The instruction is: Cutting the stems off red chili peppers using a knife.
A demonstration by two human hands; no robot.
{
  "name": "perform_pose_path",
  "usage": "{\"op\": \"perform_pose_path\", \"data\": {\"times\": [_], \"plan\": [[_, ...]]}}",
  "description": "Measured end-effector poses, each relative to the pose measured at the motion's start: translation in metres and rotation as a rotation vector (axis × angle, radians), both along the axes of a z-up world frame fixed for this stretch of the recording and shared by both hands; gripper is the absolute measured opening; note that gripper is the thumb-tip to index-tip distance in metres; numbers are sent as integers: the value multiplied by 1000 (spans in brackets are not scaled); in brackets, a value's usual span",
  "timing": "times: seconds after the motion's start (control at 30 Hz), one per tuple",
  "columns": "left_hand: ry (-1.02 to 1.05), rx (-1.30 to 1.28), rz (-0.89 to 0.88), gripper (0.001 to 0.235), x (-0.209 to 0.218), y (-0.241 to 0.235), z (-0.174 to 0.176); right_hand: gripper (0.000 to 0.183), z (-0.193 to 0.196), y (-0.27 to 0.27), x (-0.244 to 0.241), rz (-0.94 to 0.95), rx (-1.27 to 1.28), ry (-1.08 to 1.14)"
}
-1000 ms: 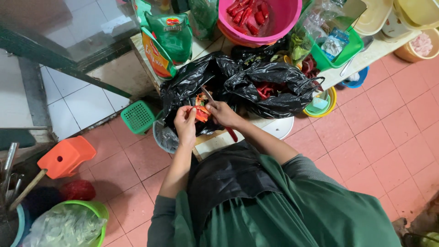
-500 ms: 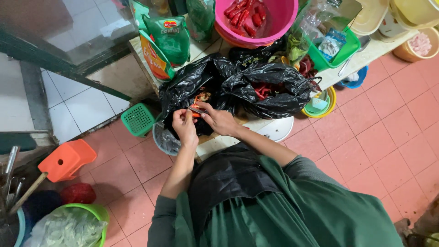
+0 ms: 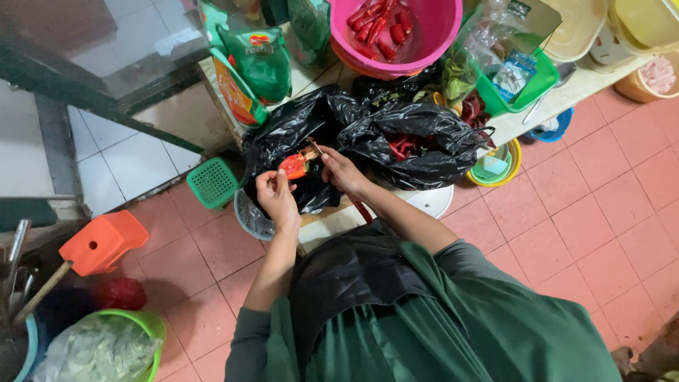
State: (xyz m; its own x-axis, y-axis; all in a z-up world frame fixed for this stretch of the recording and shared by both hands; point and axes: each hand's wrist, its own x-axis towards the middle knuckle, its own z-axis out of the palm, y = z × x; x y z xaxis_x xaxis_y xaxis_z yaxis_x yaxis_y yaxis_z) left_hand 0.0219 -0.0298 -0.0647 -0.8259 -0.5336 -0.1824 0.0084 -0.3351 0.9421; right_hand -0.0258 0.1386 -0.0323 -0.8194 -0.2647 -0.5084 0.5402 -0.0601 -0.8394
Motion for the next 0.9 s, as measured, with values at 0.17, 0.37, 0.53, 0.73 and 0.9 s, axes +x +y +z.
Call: {"op": "perform_pose_path", "data": {"times": [0.17,0.37,0.53,0.73,0.9], "plan": [[156,52,12,14,-40,18,12,51,-125,29,-18,-34,117,227],[148,114,-336,38,-164,103,144,49,-65,33,-14,141,163,197],[295,-112,-366,39,-162,98,129,64,-136,49,-22,249,198,68],[14,-825,-236,20,-61,22,37,43,-51,41,-30,242,168,271],[-440,-1373,-827,17,11,5,-51,39,-92,47,-34,582,602,452]]}}
